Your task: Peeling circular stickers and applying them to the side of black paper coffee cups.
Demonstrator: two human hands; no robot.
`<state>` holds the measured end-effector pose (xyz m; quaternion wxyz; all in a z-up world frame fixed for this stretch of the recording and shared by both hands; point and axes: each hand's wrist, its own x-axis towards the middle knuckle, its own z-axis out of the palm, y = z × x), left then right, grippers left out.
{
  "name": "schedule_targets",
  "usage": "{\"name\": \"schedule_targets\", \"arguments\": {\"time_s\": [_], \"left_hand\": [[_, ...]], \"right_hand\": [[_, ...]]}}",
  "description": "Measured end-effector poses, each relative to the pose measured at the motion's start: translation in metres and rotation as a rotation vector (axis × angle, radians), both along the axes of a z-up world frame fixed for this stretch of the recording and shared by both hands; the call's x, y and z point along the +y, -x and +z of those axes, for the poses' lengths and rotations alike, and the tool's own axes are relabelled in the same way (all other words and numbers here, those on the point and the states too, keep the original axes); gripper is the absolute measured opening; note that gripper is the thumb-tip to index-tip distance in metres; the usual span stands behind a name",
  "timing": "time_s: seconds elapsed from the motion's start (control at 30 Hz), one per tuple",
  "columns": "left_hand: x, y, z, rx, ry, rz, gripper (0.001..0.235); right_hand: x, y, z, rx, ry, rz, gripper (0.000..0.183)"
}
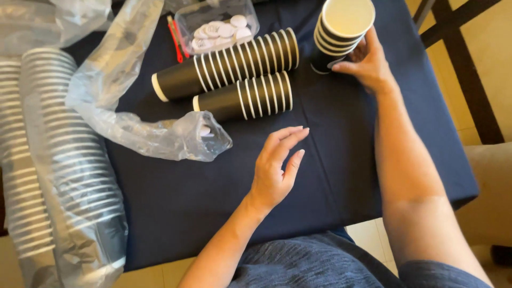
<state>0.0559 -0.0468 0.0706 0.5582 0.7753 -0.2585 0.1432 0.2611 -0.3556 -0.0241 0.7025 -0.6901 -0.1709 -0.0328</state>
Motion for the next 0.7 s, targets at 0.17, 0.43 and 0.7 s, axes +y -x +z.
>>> {"name": "schedule_targets", "arguments": {"time_s": [0.17, 0.43, 0.7], "left_hand": [[0.009, 0.009, -0.01, -0.003, -0.016, -0.002, 0.032], [0.023, 0.013, -0.018, -0.033, -0.057, 0.044, 0.03], [0.047, 0.009, -0.011, -0.056, -0.053, 0.139, 0.026]], "right_hand": [[0.012, -0.004, 0.026, 0.076, 0.22, -0.049, 0.066], [0.017, 0.006, 0.018, -0.059, 0.493, -0.287, 0.067], [0.016, 0.01, 0.013, -0.12, 0.563, -0.328, 0.073]]}}
